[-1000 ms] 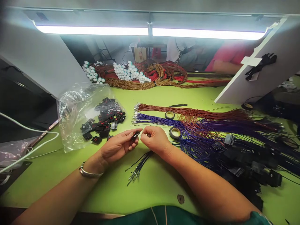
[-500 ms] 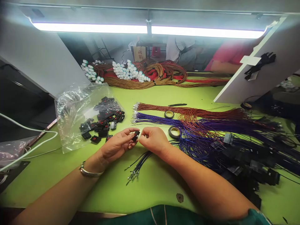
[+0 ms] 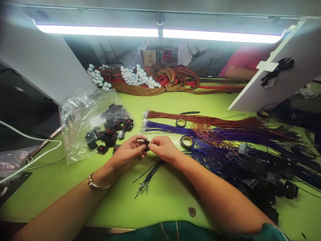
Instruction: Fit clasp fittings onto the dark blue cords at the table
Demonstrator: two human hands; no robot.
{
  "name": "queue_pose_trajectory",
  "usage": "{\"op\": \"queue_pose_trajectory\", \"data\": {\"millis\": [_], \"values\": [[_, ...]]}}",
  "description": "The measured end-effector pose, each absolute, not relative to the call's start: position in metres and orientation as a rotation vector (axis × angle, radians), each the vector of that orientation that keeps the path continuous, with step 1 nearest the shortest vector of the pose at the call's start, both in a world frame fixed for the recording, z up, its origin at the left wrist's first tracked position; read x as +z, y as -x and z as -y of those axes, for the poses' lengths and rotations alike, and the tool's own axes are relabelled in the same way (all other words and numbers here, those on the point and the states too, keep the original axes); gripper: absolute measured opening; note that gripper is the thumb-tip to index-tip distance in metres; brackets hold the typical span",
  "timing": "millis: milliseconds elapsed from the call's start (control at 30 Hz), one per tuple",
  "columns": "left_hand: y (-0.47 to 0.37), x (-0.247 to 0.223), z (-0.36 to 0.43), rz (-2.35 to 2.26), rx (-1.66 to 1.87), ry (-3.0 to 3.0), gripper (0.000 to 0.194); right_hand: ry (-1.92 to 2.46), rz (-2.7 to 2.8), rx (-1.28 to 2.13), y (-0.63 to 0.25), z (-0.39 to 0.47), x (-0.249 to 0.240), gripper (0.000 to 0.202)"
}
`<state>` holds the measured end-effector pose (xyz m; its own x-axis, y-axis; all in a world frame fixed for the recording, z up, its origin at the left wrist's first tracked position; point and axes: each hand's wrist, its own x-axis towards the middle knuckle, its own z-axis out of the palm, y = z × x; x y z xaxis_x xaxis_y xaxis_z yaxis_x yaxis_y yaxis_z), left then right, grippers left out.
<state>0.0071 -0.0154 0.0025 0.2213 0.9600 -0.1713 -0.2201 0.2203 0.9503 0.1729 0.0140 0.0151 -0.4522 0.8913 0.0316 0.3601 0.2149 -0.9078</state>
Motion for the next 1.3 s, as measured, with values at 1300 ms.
{"op": "queue_pose_trajectory", "data": {"millis": [1300], "values": [[0.005,-0.013,0.01,-0.964,0.834,-1.363,0.023,1.526,2.515,0.278,-0.133,-0.066,0.015,0.019]]}}
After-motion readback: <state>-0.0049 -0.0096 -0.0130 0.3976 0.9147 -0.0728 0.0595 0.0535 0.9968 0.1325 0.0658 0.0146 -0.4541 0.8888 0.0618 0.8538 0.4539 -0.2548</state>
